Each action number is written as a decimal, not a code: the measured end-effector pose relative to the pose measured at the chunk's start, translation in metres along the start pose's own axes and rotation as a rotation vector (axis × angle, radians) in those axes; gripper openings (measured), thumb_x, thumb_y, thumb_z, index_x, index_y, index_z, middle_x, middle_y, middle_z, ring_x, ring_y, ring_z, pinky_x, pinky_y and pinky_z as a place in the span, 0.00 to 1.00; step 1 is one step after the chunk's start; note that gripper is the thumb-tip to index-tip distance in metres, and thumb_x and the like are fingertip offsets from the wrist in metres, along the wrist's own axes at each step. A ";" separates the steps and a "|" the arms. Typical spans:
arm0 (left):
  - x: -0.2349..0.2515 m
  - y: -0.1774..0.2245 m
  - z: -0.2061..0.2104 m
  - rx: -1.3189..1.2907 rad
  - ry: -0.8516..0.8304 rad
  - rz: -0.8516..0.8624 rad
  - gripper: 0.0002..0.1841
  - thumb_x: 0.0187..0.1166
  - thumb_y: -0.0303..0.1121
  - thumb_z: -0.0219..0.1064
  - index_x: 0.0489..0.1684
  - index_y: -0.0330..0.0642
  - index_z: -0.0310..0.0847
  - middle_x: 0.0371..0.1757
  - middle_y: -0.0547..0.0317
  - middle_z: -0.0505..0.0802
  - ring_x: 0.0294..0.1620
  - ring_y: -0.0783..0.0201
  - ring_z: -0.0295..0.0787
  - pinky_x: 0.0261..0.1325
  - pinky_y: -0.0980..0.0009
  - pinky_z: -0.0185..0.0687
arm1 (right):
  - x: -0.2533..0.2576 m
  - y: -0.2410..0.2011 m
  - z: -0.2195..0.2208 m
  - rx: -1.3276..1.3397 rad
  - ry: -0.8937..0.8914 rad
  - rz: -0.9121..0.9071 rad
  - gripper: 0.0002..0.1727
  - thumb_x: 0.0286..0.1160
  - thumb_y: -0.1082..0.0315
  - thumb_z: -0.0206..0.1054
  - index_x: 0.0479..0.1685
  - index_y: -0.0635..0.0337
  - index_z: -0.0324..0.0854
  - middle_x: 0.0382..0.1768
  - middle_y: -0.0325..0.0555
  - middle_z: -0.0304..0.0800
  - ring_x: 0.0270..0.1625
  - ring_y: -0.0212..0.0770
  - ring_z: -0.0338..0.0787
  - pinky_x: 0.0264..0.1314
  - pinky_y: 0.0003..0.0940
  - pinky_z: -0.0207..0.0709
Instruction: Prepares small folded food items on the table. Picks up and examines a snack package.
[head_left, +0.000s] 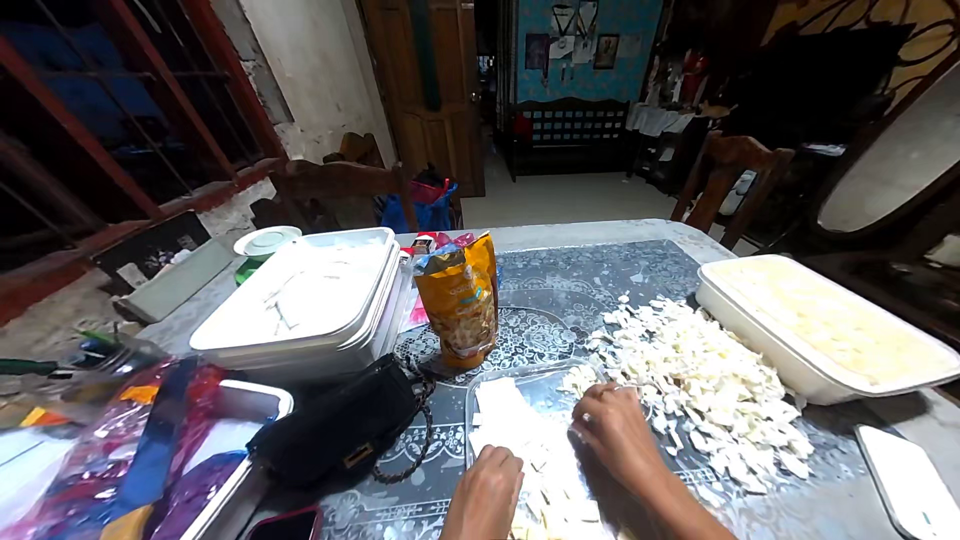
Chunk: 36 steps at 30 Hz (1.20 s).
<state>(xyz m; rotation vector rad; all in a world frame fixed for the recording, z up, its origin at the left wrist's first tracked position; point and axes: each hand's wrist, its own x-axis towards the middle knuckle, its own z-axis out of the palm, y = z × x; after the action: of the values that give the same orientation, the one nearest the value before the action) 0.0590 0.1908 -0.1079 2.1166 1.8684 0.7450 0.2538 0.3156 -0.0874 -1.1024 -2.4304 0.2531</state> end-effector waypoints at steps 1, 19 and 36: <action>0.001 0.001 -0.002 -0.005 -0.032 -0.009 0.12 0.79 0.25 0.65 0.51 0.27 0.90 0.51 0.38 0.94 0.57 0.39 0.92 0.60 0.50 0.87 | -0.002 -0.007 0.003 0.021 -0.108 0.005 0.12 0.70 0.62 0.75 0.37 0.65 0.93 0.44 0.62 0.94 0.58 0.67 0.89 0.67 0.66 0.73; 0.000 -0.002 0.005 0.083 0.044 0.054 0.08 0.72 0.21 0.66 0.39 0.25 0.91 0.44 0.36 0.93 0.49 0.39 0.93 0.49 0.52 0.90 | -0.001 -0.016 0.004 0.099 -0.275 0.074 0.12 0.79 0.70 0.64 0.48 0.68 0.89 0.46 0.62 0.92 0.58 0.62 0.90 0.67 0.54 0.77; 0.006 0.001 -0.018 -0.787 0.110 -0.342 0.10 0.88 0.30 0.56 0.54 0.31 0.74 0.24 0.62 0.87 0.24 0.73 0.82 0.36 0.72 0.80 | -0.008 -0.031 0.000 0.794 -0.208 0.133 0.11 0.78 0.69 0.67 0.47 0.68 0.90 0.40 0.46 0.93 0.39 0.30 0.88 0.47 0.28 0.81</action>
<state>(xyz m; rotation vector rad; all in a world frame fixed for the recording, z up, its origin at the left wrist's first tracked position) 0.0511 0.1941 -0.0913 1.2565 1.5453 1.2568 0.2377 0.2893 -0.0795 -0.8795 -2.0749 1.2937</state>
